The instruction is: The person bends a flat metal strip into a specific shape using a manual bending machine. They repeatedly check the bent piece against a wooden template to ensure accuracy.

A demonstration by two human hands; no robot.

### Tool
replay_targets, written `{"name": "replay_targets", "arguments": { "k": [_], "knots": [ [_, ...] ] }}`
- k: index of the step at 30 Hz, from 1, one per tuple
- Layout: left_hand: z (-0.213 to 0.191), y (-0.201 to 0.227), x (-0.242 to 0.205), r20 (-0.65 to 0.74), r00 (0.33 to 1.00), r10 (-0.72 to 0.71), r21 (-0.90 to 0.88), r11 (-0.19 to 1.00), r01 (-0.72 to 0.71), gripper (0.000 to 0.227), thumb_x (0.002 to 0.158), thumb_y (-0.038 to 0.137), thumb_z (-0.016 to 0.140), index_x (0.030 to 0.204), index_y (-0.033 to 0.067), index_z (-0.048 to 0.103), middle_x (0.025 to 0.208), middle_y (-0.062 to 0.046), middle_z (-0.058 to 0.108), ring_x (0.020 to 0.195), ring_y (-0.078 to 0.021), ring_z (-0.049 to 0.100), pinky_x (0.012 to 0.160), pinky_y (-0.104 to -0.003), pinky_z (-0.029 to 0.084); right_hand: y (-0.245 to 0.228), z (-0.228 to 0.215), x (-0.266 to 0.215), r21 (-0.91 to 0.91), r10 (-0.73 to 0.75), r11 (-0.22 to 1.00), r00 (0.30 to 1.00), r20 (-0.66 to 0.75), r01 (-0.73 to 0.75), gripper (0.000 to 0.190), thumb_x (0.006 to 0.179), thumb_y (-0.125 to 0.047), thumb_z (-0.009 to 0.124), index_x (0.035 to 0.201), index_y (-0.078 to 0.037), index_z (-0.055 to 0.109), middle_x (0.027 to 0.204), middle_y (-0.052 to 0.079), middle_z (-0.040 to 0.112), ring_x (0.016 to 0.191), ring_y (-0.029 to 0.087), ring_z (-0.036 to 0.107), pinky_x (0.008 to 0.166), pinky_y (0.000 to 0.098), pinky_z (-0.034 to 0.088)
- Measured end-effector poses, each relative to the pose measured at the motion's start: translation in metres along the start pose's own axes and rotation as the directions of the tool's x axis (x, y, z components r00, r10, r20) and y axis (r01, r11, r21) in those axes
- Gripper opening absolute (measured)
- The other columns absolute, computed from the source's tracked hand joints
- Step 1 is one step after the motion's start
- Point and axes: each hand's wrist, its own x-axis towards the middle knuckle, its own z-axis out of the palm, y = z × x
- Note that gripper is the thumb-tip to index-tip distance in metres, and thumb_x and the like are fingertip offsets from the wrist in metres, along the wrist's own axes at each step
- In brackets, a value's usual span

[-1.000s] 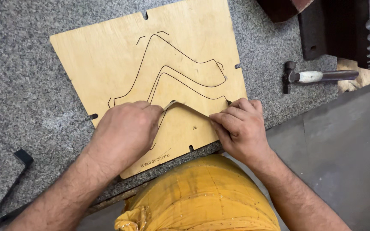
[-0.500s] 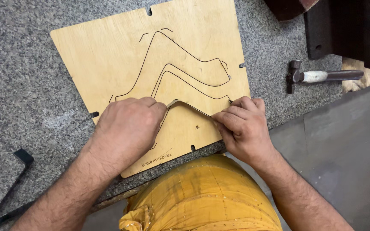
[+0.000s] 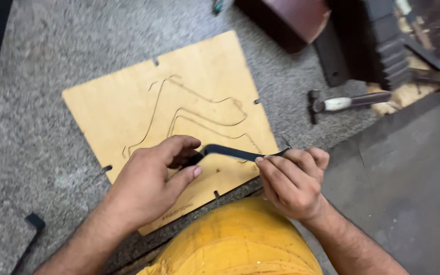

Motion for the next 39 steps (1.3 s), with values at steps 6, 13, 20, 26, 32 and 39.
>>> {"name": "replay_targets", "arguments": {
  "k": [6, 13, 20, 26, 32, 39],
  "knots": [
    [0.013, 0.042, 0.029, 0.332, 0.914, -0.231, 0.261, 0.954, 0.146, 0.033, 0.090, 0.028, 0.073, 0.120, 0.0147, 0.073, 0.099, -0.004, 0.080, 0.091, -0.0160, 0.077, 0.086, -0.033, 0.059, 0.017, -0.039, -0.012, -0.165, -0.051, 0.986, 0.993, -0.105, 0.034, 0.027, 0.076, -0.005, 0.083, 0.103, -0.005, 0.079, 0.096, 0.001, 0.076, 0.084, 0.018, 0.054, 0.086, 0.0406, 0.030],
    [0.059, 0.061, 0.077, 0.457, 0.886, -0.077, -0.234, 0.951, 0.204, 0.016, 0.081, 0.009, 0.078, 0.096, 0.0039, 0.081, 0.081, -0.004, 0.079, 0.075, -0.0101, 0.071, 0.074, -0.030, 0.062, 0.068, -0.052, -0.071, -0.106, 0.123, 0.982, 0.953, -0.277, -0.157, 0.022, 0.089, -0.007, 0.083, 0.110, -0.008, 0.076, 0.103, 0.005, 0.075, 0.095, 0.021, 0.058, 0.089, 0.0412, 0.043],
    [0.122, 0.078, 0.171, 0.143, 0.986, 0.087, -0.321, 0.946, -0.037, 0.010, 0.090, 0.006, 0.072, 0.099, 0.0042, 0.075, 0.082, 0.002, 0.071, 0.075, -0.0065, 0.062, 0.068, -0.026, 0.052, 0.189, -0.015, -0.101, -0.212, 0.353, 0.914, 0.936, -0.004, -0.346, 0.055, 0.079, -0.023, 0.078, 0.127, -0.002, 0.064, 0.124, 0.020, 0.064, 0.118, 0.041, 0.059, 0.098, 0.0523, 0.041],
    [0.168, 0.105, 0.287, -0.054, 0.977, 0.204, -0.386, 0.899, -0.209, 0.006, 0.093, 0.005, 0.071, 0.100, 0.0041, 0.073, 0.082, 0.004, 0.068, 0.074, -0.0055, 0.059, 0.068, -0.024, 0.050, 0.247, -0.015, -0.145, -0.080, 0.303, 0.953, 0.915, 0.268, -0.292, 0.039, 0.084, -0.025, 0.077, 0.116, -0.007, 0.061, 0.104, 0.016, 0.063, 0.097, 0.038, 0.061, 0.085, 0.0477, 0.046],
    [0.186, 0.098, 0.316, -0.202, 0.976, 0.078, -0.268, 0.954, -0.131, 0.007, 0.089, 0.009, 0.077, 0.093, 0.0041, 0.074, 0.080, 0.003, 0.071, 0.072, -0.0052, 0.060, 0.066, -0.024, 0.051, 0.265, -0.101, -0.173, 0.331, 0.408, 0.719, 0.757, 0.511, -0.611, 0.029, 0.092, -0.014, 0.066, 0.118, -0.002, 0.063, 0.098, 0.014, 0.067, 0.079, 0.031, 0.070, 0.066, 0.0378, 0.056],
    [0.185, 0.102, 0.313, -0.162, 0.984, 0.073, -0.283, 0.952, -0.118, 0.008, 0.088, 0.010, 0.078, 0.091, 0.0034, 0.075, 0.080, 0.001, 0.071, 0.073, -0.0063, 0.060, 0.067, -0.026, 0.052, 0.296, -0.139, -0.120, 0.349, 0.588, 0.647, 0.735, 0.336, -0.678, 0.052, 0.093, -0.008, 0.066, 0.144, -0.002, 0.056, 0.085, 0.008, 0.074, 0.066, 0.010, 0.067, 0.062, 0.0243, 0.055]
  ]
}}
